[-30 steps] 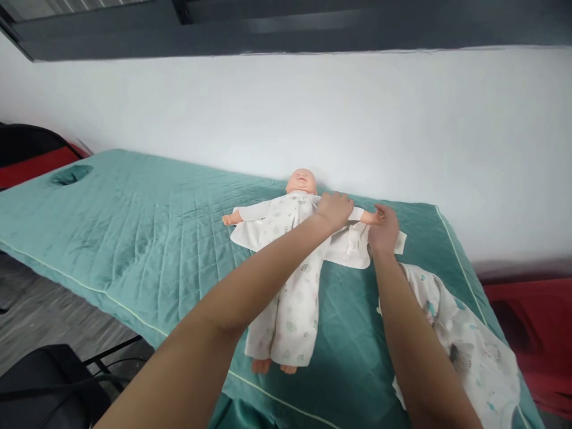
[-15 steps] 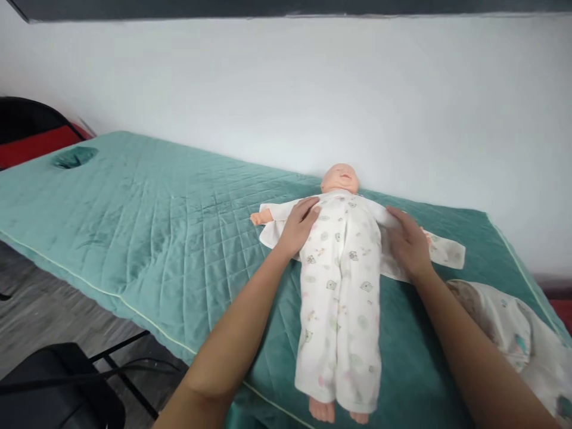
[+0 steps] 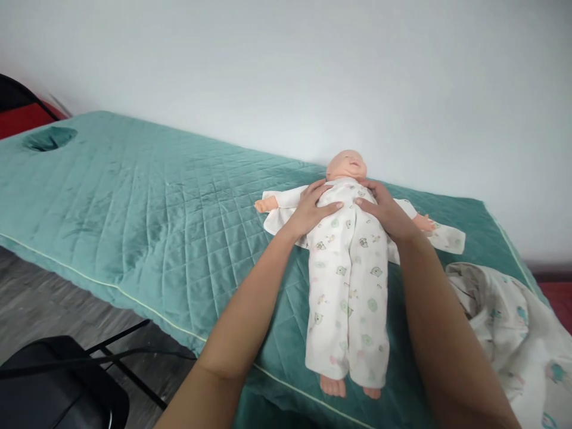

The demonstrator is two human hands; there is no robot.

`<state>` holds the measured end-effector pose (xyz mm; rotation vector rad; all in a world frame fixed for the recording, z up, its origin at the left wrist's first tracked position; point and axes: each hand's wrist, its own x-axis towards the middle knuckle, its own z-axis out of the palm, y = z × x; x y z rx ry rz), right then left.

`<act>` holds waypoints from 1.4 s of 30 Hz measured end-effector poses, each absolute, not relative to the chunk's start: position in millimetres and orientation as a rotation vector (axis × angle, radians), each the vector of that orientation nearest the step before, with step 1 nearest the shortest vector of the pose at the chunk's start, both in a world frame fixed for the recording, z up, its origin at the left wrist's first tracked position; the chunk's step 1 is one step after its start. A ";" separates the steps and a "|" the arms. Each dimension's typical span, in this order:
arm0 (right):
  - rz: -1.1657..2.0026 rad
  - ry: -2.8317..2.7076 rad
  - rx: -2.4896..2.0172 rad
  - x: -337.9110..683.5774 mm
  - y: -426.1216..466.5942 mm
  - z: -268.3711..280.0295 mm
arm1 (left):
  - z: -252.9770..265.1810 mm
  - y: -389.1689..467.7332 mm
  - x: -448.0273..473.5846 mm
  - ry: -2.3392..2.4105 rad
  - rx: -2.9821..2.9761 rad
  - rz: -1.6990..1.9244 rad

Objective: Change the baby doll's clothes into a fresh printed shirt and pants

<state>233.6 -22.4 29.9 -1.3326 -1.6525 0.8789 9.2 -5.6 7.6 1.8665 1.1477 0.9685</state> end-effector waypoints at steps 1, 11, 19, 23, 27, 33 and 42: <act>0.914 -1.629 -1.337 235.5 -22.4 28.7 | 7.7 -5.5 9.7 1.144 1.871 0.969; 0.946 -1.643 -1.425 226.6 -33.7 45.4 | 6.1 -7.5 11.6 1.073 1.807 1.048; 0.645 -1.745 -1.361 218.1 -38.2 41.4 | 13.3 -14.4 10.1 1.080 1.814 1.041; 0.457 -1.785 -1.290 213.5 -42.9 38.4 | 15.6 -16.9 9.5 1.074 1.844 1.061; 0.203 -1.780 -1.281 208.5 -50.2 35.8 | 14.3 -21.2 10.5 1.091 1.964 1.139; 0.084 -1.750 -1.219 200.6 -70.2 33.1 | 11.4 -31.9 14.5 1.243 2.370 1.282; 0.028 -1.674 -1.221 196.1 -95.0 21.7 | -0.9 -34.0 16.7 1.182 2.672 1.474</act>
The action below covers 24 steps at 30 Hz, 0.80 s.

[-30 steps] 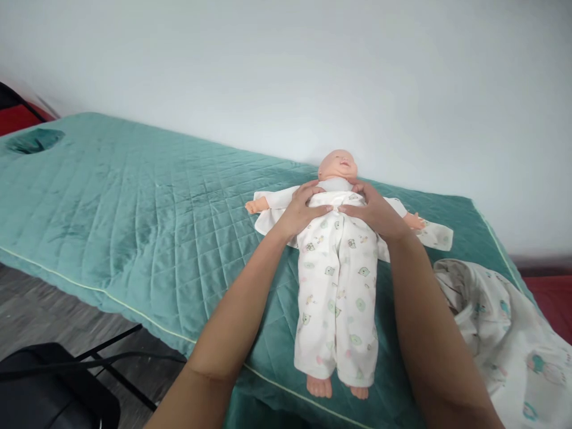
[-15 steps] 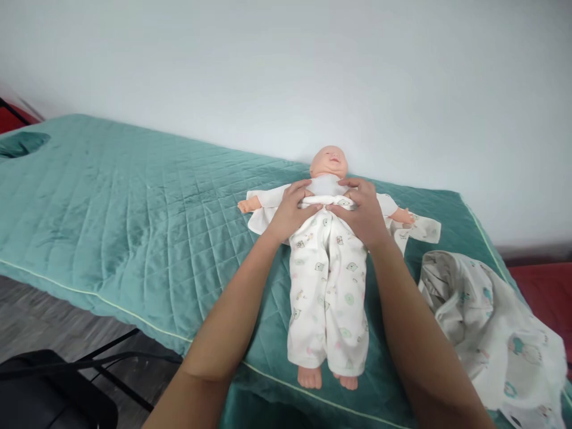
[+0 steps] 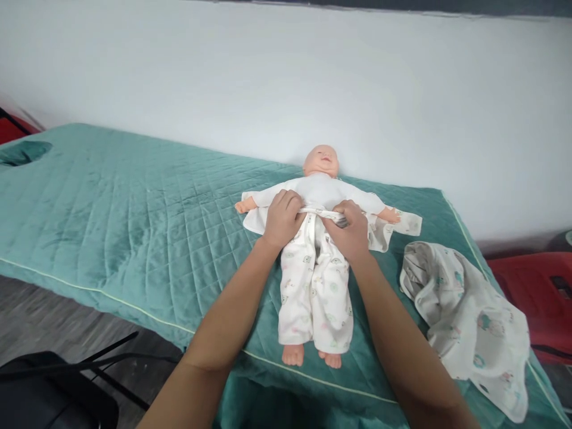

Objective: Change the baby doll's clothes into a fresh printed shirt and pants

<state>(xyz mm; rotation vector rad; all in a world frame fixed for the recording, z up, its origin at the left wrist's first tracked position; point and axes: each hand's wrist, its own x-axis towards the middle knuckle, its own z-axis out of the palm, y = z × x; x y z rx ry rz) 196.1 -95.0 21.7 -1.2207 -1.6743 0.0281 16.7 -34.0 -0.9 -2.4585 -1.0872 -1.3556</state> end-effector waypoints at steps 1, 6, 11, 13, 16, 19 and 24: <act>0.018 -1.682 -1.233 196.3 -95.0 19.8 | -2.6 -32.9 16.7 -1.062 -2.449 -1.390; 0.144 -1.679 -1.346 198.5 -90.1 15.3 | -9.4 -30.2 16.9 -1.050 -2.427 -1.619; 0.350 -1.701 -1.404 203.8 -84.8 21.6 | -12.8 -42.1 12.3 -1.193 -2.486 -1.633; 0.418 -1.732 -1.379 206.3 -83.7 24.6 | -14.2 -51.4 9.0 -1.223 -2.496 -1.648; 0.476 -1.752 -1.362 209.3 -83.3 27.6 | -16.8 -69.2 4.3 -1.265 -2.490 -1.694; 0.499 -1.763 -1.368 211.0 -83.8 28.9 | -18.4 -89.2 1.6 -1.366 -2.484 -1.753; 0.456 -1.781 -1.356 211.4 -84.1 26.8 | -16.4 -107.0 1.9 -1.563 -2.492 -1.824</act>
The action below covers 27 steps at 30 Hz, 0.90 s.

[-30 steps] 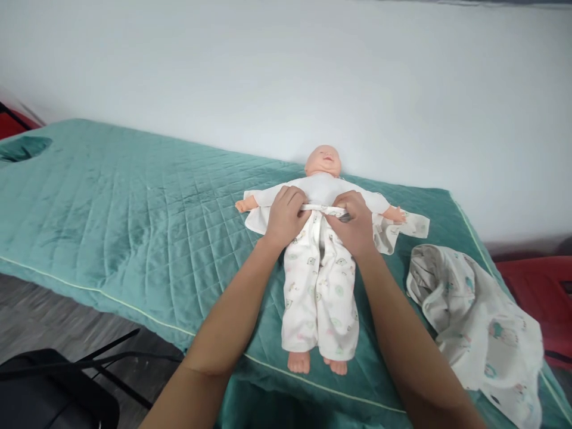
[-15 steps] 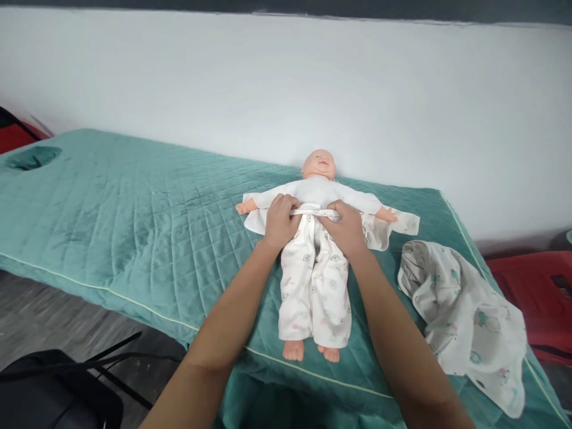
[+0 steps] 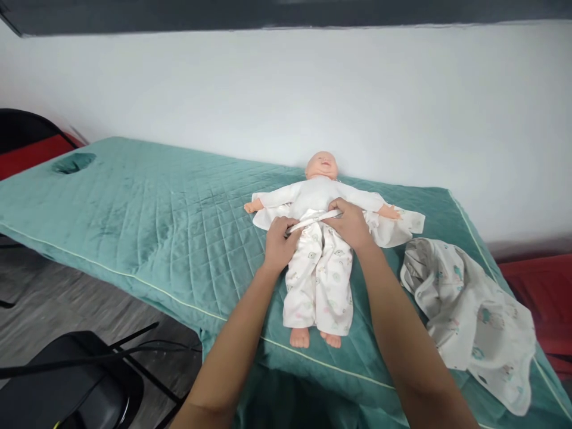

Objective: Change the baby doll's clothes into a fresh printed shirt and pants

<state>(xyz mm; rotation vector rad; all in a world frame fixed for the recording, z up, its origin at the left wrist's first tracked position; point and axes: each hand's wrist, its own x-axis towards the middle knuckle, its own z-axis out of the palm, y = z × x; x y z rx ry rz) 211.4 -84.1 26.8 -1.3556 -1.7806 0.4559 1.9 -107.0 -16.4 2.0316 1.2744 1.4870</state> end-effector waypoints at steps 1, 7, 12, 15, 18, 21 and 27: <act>0.422 -1.793 -1.349 210.8 -84.3 25.7 | -15.8 -106.9 2.3 1.289 2.024 1.462; 0.005 -1.911 -1.264 205.7 -92.8 16.8 | -16.9 -99.2 3.0 1.300 2.043 1.448; -0.270 -2.025 -1.094 208.7 -107.0 13.7 | -19.9 -97.2 2.9 1.274 2.084 1.488; -0.302 -2.055 -1.068 213.6 -116.6 12.3 | -20.6 -96.3 2.9 1.286 2.161 1.474; -0.281 -2.067 -1.112 218.9 -127.1 9.3 | -21.2 -96.0 2.9 1.317 2.230 1.460; -0.204 -2.060 -1.219 223.1 -136.0 6.8 | -22.2 -96.6 2.8 1.323 2.281 1.454; 0.063 -1.919 -1.518 232.0 -133.9 11.0 | -23.3 -94.3 3.5 1.363 2.192 1.445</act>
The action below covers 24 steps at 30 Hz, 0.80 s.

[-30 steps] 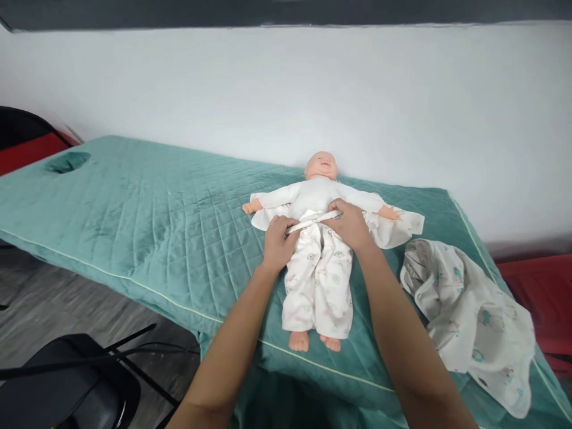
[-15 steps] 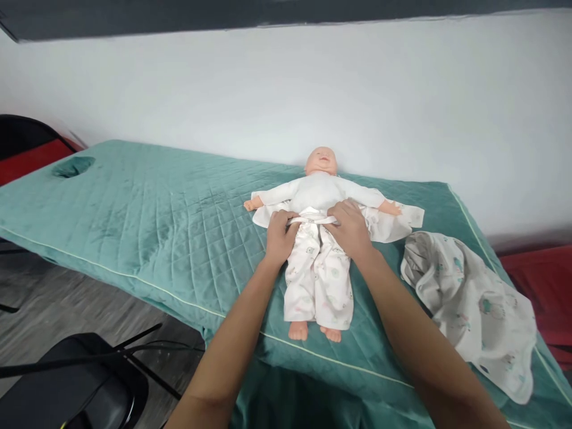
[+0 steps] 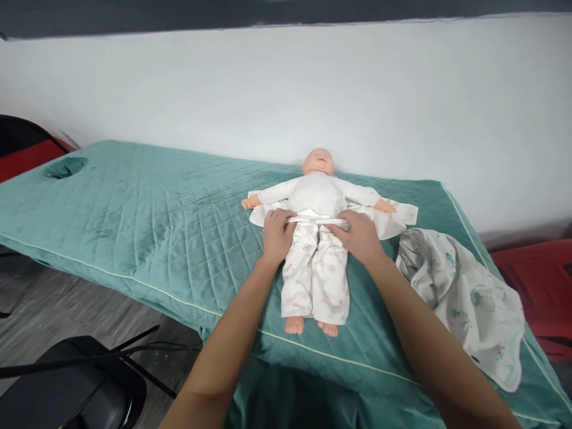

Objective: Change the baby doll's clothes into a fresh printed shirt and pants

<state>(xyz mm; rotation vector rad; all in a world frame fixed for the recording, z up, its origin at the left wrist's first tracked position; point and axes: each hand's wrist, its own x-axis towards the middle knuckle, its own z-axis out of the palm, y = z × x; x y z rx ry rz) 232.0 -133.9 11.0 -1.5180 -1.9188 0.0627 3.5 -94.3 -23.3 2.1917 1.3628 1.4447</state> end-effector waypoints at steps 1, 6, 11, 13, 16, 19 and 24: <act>0.093 -1.921 -1.534 234.2 -131.7 11.5 | -23.1 -93.4 3.8 1.375 2.155 1.445; 0.109 -1.986 -1.542 245.5 -125.9 8.7 | -21.2 -91.2 5.2 1.388 1.983 1.400; 0.218 -1.965 -1.621 251.7 -126.6 10.1 | -20.9 -91.6 5.2 1.351 1.948 1.398; 0.307 -1.965 -1.621 253.3 -126.6 12.3 | -20.9 -91.3 5.6 1.339 1.976 1.424; 0.441 -1.948 -1.643 256.2 -126.6 13.7 | -20.7 -91.0 7.1 1.325 1.967 1.451; 0.587 -1.901 -1.627 261.0 -127.5 11.7 | -19.6 -93.0 8.4 1.361 1.836 1.452; 0.802 -1.823 -1.483 267.2 -132.1 4.2 | -21.0 -100.5 5.3 1.491 1.637 1.409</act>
